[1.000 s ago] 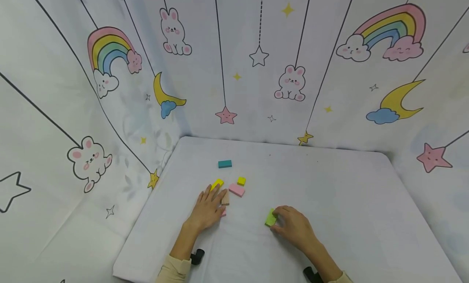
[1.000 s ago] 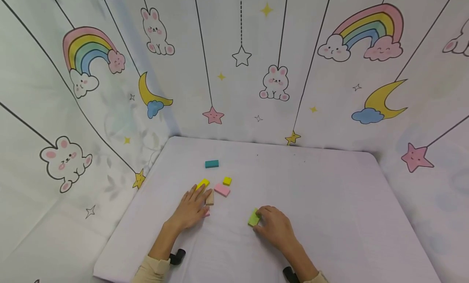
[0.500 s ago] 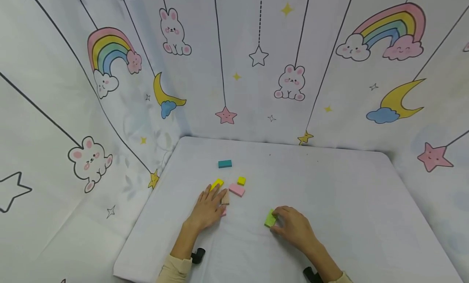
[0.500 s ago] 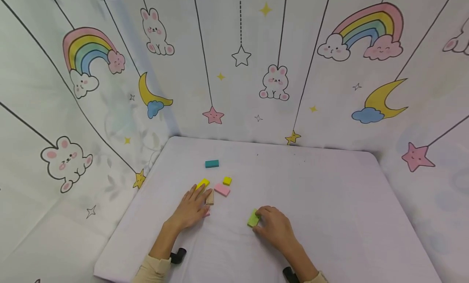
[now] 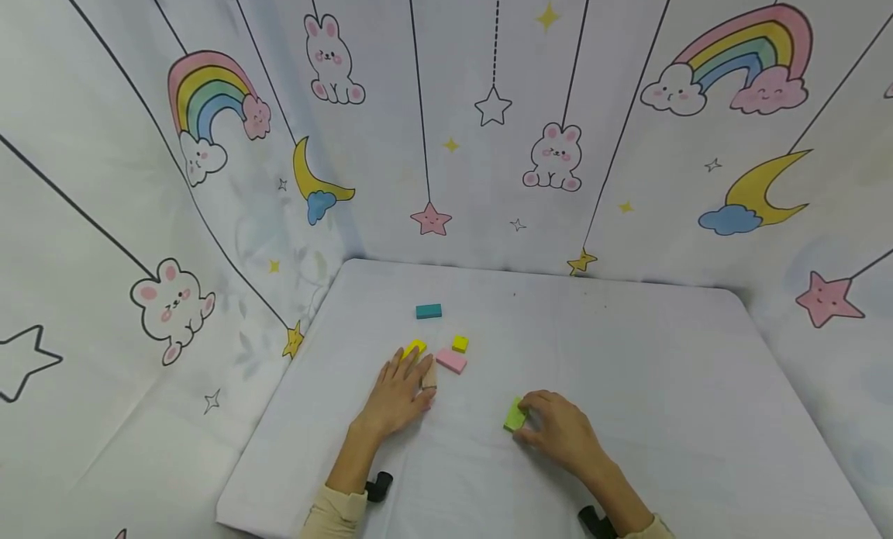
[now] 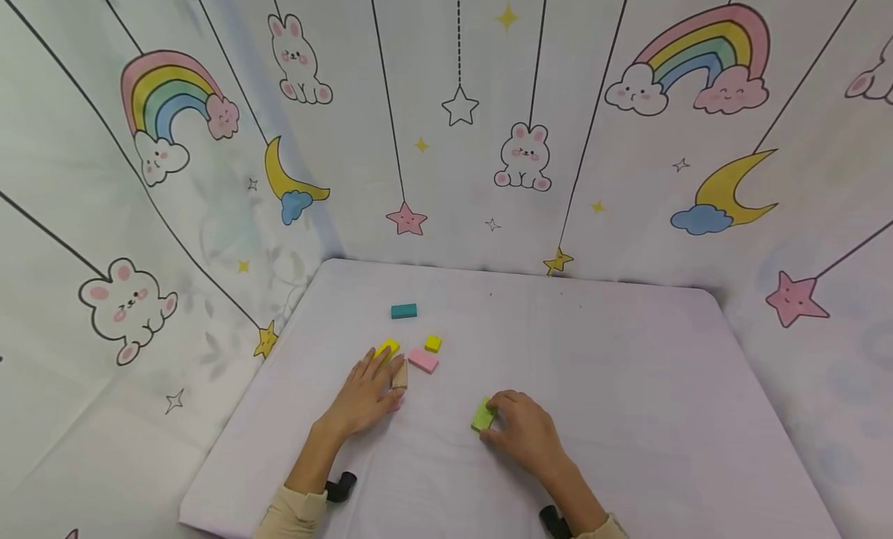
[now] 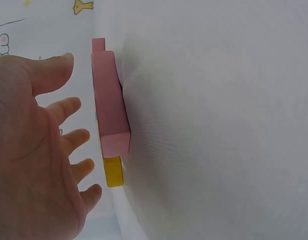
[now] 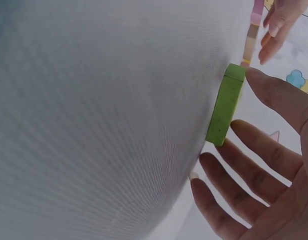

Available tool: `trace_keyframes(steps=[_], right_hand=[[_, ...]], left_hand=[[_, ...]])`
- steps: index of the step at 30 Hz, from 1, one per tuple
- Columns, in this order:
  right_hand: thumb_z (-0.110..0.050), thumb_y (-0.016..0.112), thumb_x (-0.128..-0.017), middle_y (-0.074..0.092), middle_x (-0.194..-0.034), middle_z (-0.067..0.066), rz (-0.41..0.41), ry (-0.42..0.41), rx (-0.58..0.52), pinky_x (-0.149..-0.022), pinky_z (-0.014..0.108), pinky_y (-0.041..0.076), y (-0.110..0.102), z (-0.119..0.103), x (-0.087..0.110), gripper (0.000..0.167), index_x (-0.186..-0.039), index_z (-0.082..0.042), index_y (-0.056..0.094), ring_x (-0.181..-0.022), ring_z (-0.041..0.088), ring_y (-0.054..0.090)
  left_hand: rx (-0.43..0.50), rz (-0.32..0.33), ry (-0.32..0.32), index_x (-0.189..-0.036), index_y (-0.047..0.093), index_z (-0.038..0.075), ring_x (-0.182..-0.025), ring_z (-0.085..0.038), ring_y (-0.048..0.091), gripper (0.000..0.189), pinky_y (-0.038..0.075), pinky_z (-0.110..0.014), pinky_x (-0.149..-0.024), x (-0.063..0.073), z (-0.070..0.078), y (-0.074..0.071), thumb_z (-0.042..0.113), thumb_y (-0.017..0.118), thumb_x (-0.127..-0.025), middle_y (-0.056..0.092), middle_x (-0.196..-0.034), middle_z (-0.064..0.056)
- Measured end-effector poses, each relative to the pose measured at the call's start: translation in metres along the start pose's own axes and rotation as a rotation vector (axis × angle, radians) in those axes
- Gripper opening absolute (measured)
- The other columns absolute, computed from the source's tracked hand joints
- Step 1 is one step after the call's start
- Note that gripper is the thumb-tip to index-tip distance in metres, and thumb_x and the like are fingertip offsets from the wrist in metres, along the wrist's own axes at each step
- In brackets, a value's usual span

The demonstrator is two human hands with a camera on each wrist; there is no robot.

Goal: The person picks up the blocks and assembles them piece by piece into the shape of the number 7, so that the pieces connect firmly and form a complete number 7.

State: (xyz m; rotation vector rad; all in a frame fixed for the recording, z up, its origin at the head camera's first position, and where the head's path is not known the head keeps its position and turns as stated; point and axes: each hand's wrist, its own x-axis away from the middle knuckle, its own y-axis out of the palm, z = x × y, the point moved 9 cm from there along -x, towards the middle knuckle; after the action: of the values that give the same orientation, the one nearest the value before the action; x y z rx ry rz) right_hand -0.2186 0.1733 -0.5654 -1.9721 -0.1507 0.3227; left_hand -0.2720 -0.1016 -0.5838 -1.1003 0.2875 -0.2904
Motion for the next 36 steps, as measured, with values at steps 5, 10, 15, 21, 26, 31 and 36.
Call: trace_keyframes(steps=[5, 10, 15, 21, 26, 31, 36], right_hand=[[-0.037, 0.096, -0.072, 0.073, -0.121, 0.002, -0.005, 0.001, 0.003, -0.093, 0.045, 0.058, 0.001, -0.001, -0.001, 0.044, -0.106, -0.017, 0.078, -0.113, 0.026, 0.069], [-0.038, 0.095, -0.074, 0.073, -0.121, 0.002, 0.001, 0.003, -0.015, -0.094, 0.045, 0.058, -0.001, -0.002, -0.004, 0.042, -0.106, -0.016, 0.077, -0.114, 0.026, 0.068], [-0.036, 0.094, -0.075, 0.073, -0.121, 0.001, 0.011, 0.015, -0.040, -0.093, 0.045, 0.058, -0.005, -0.005, -0.008, 0.042, -0.108, -0.015, 0.078, -0.114, 0.025, 0.068], [-0.036, 0.092, -0.080, 0.073, -0.123, 0.002, 0.013, 0.006, -0.032, -0.094, 0.046, 0.058, -0.008, -0.012, -0.019, 0.041, -0.111, -0.015, 0.078, -0.116, 0.025, 0.067], [-0.035, 0.089, -0.083, 0.073, -0.122, 0.003, 0.043, -0.032, -0.040, -0.094, 0.047, 0.058, -0.015, -0.018, -0.032, 0.039, -0.112, -0.013, 0.078, -0.116, 0.026, 0.068], [-0.035, 0.087, -0.085, 0.074, -0.122, 0.003, 0.074, -0.081, -0.045, -0.092, 0.049, 0.059, -0.021, -0.024, -0.044, 0.037, -0.114, -0.013, 0.078, -0.115, 0.026, 0.069], [-0.035, 0.086, -0.087, 0.074, -0.122, 0.002, 0.085, -0.122, -0.045, -0.091, 0.047, 0.059, -0.024, -0.034, -0.055, 0.036, -0.114, -0.013, 0.078, -0.115, 0.025, 0.069]], left_hand=[[0.023, 0.034, 0.020, -0.161, 0.041, 0.013, -0.156, -0.045, 0.017, 0.066, 0.017, -0.067, -0.123, -0.001, 0.002, -0.002, 0.041, 0.056, -0.104, 0.030, -0.168, -0.018], [0.020, 0.042, 0.044, -0.160, 0.042, 0.012, -0.156, -0.045, 0.017, 0.066, 0.018, -0.067, -0.122, 0.000, 0.009, -0.001, 0.043, 0.057, -0.104, 0.031, -0.168, -0.019], [0.038, 0.039, 0.040, -0.162, 0.039, 0.015, -0.156, -0.044, 0.019, 0.067, 0.018, -0.066, -0.123, 0.004, 0.015, 0.004, 0.044, 0.056, -0.105, 0.030, -0.168, -0.017], [0.019, 0.029, 0.052, -0.162, 0.038, 0.013, -0.158, -0.041, 0.018, 0.067, 0.019, -0.063, -0.124, 0.007, 0.029, 0.007, 0.043, 0.056, -0.105, 0.026, -0.171, -0.013], [-0.019, 0.013, 0.054, -0.162, 0.040, 0.015, -0.159, -0.034, 0.019, 0.063, 0.025, -0.055, -0.125, 0.008, 0.047, 0.011, 0.042, 0.055, -0.107, 0.026, -0.172, -0.009], [-0.014, 0.017, 0.103, -0.163, 0.038, 0.018, -0.156, -0.032, 0.027, 0.061, 0.030, -0.051, -0.123, 0.010, 0.069, 0.014, 0.041, 0.053, -0.109, 0.028, -0.171, -0.008], [0.019, -0.001, 0.133, -0.162, 0.037, 0.020, -0.155, -0.030, 0.030, 0.057, 0.034, -0.052, -0.121, 0.013, 0.086, 0.020, 0.040, 0.050, -0.110, 0.028, -0.171, -0.005]])
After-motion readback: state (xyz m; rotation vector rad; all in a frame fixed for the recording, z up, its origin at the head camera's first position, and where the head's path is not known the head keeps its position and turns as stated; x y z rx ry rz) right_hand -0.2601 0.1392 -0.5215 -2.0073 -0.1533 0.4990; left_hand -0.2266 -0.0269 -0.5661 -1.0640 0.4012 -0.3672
